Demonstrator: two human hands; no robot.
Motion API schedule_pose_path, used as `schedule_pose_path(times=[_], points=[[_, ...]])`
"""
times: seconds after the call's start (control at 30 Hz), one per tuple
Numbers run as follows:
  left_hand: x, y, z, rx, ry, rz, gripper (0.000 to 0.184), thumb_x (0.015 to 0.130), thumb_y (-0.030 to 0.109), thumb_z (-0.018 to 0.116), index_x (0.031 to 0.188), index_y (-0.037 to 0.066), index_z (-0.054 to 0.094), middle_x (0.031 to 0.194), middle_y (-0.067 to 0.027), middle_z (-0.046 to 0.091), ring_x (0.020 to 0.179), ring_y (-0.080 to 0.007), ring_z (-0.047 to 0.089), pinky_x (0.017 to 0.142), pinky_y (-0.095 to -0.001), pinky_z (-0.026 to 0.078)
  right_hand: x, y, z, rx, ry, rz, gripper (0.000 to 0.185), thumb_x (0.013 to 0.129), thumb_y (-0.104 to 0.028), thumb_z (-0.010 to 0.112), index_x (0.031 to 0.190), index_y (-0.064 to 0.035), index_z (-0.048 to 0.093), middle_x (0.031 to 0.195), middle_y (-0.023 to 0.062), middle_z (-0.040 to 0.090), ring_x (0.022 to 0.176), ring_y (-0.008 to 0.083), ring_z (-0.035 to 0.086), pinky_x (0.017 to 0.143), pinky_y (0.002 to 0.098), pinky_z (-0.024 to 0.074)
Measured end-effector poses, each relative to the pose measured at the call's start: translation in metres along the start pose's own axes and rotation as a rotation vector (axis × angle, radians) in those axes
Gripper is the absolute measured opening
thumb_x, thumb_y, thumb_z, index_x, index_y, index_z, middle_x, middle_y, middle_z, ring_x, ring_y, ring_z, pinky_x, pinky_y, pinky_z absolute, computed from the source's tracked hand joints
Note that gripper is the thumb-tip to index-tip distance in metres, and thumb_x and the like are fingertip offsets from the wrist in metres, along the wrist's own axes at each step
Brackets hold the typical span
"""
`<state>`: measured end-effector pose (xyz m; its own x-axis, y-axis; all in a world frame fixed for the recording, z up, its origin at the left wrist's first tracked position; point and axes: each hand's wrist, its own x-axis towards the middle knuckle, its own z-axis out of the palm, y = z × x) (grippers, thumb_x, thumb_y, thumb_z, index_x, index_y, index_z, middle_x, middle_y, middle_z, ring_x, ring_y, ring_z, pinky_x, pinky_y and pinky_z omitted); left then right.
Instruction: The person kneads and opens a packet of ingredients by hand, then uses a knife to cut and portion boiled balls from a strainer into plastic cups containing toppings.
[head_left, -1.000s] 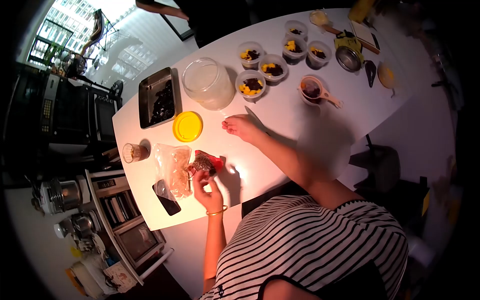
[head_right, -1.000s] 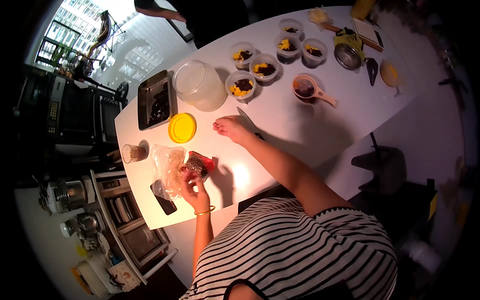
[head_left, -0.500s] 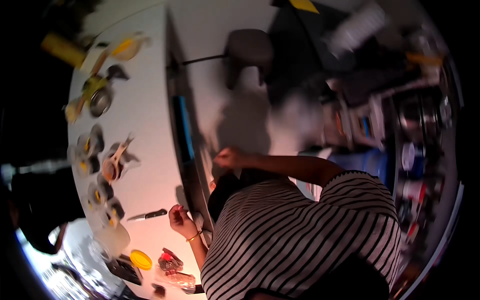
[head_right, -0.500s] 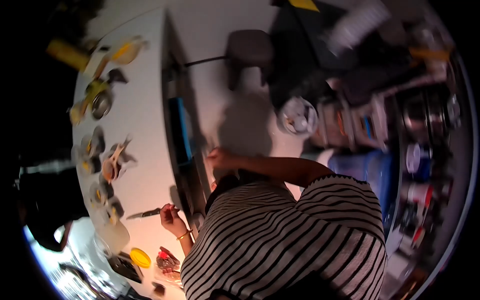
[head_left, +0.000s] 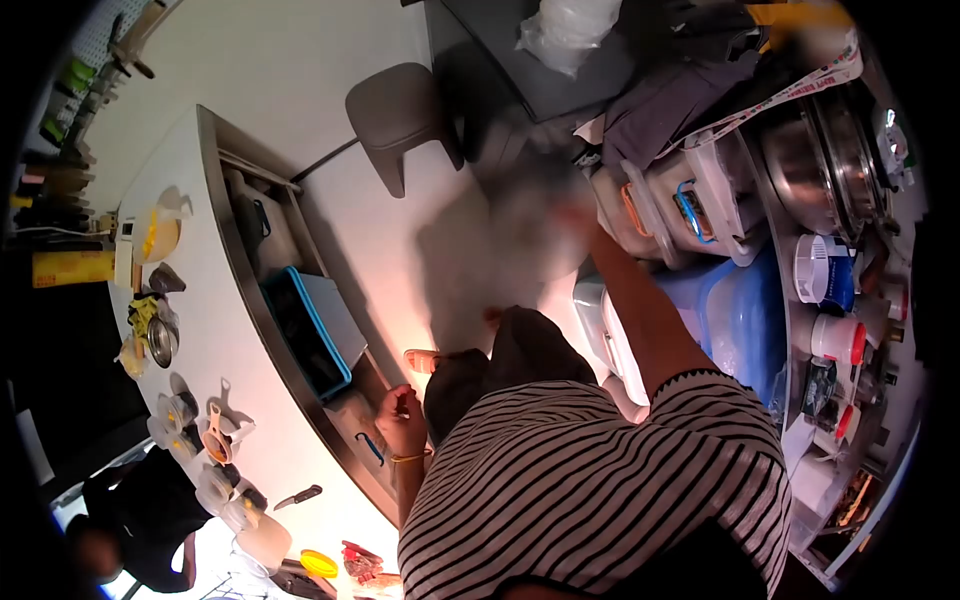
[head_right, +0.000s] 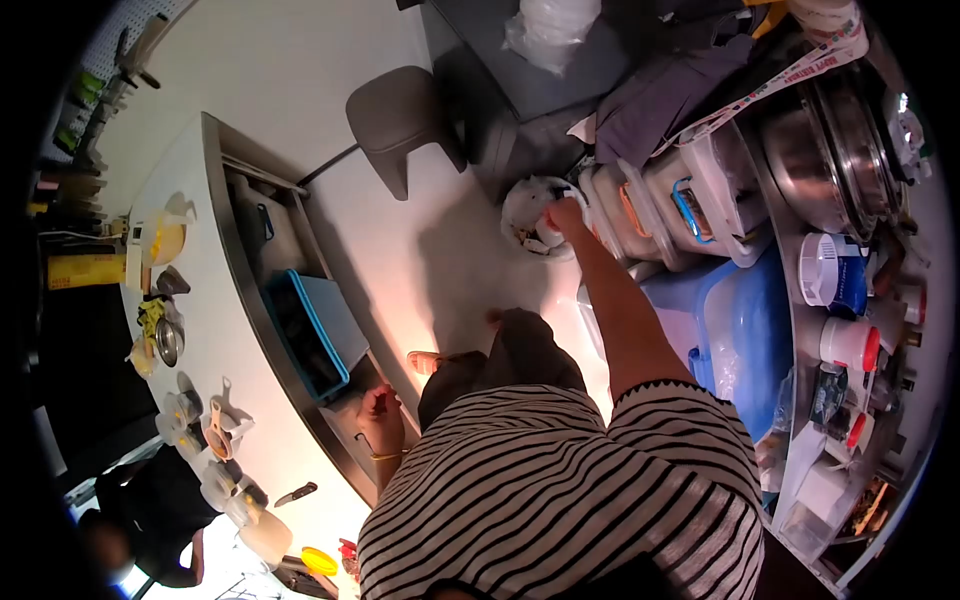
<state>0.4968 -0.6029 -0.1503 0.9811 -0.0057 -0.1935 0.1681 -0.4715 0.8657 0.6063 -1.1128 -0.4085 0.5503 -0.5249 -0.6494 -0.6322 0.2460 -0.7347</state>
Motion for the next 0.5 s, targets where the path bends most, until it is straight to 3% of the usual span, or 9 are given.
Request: schedule_pose_path(times=[0.07,0.13,0.27,0.3,0.37,0.43,0.5], points=[[0.001,-0.013,0.003,-0.002,-0.019,-0.004,0.008,0.083,-0.001,0.058,0.09,0.001,0.063,0.075,-0.0049,0.064,0.064,-0.0097,0.06,0.057,-0.022,0.048,0.015,0.001,-0.014,0.075,0.053,0.016,0.024,0.082,-0.025,0.06,0.07,-0.004,0.063,0.057,0.0081,0.057,0.048,0.0188,0.056,0.049,0.04,0.0474],[0.005,-0.016,0.009,-0.032,-0.044,-0.029,0.01,0.083,0.003,0.059,0.092,0.001,0.064,0.074,-0.0076,0.066,0.061,-0.0116,0.062,0.055,-0.0231,0.049,0.009,-0.017,-0.027,-0.08,0.145,0.143,0.033,0.085,-0.037,0.056,0.088,-0.0049,0.063,0.069,0.0095,0.061,0.057,0.0212,0.058,0.056,0.0422,0.0498],[0.015,-0.001,0.014,0.056,-0.112,-0.062,0.011,0.083,0.003,0.059,0.093,0.001,0.064,0.075,-0.0076,0.066,0.064,-0.0121,0.063,0.055,-0.0235,0.05,0.028,-0.014,-0.054,-0.1,0.191,0.234,0.04,0.086,-0.047,0.047,0.095,-0.0098,0.059,0.081,0.0083,0.061,0.068,0.024,0.057,0.058,0.0412,0.0487],[0.016,0.002,0.015,0.066,-0.115,-0.069,0.011,0.083,0.003,0.059,0.093,0.001,0.064,0.075,-0.0076,0.066,0.064,-0.0121,0.063,0.055,-0.0235,0.05,0.036,-0.003,-0.064,0.034,0.182,0.197,0.036,0.086,-0.045,0.047,0.091,-0.0111,0.059,0.08,0.0076,0.059,0.068,0.0241,0.056,0.056,0.0395,0.0478],[0.02,0.01,0.02,0.085,-0.105,-0.007,0.012,0.083,0.004,0.06,0.094,0.0,0.064,0.075,-0.0078,0.066,0.065,-0.0128,0.063,0.056,-0.0236,0.05,-0.031,-0.054,-0.074,0.005,0.333,0.089,0.032,0.092,-0.039,0.045,0.093,-0.0091,0.058,0.079,0.003,0.058,0.069,0.014,0.056,0.064,0.029,0.0466],[0.022,0.026,0.027,0.127,-0.088,0.019,0.012,0.082,0.004,0.061,0.093,0.001,0.064,0.076,-0.0085,0.066,0.065,-0.0135,0.064,0.056,-0.0244,0.05,0.007,-0.01,-0.11,-0.469,0.222,-0.234,0.023,0.081,-0.032,0.052,0.078,-0.0102,0.059,0.073,0.0059,0.059,0.066,0.0184,0.057,0.061,0.0328,0.047],[0.021,0.035,0.029,0.18,0.0,0.1,0.009,0.08,0.004,0.062,0.089,0.003,0.064,0.075,-0.009,0.066,0.065,-0.0141,0.064,0.056,-0.0254,0.051,0.038,0.024,-0.136,-1.424,0.198,-0.841,0.015,0.07,-0.026,0.058,0.064,-0.0113,0.06,0.067,0.0089,0.06,0.062,0.0228,0.059,0.059,0.0365,0.0474]])
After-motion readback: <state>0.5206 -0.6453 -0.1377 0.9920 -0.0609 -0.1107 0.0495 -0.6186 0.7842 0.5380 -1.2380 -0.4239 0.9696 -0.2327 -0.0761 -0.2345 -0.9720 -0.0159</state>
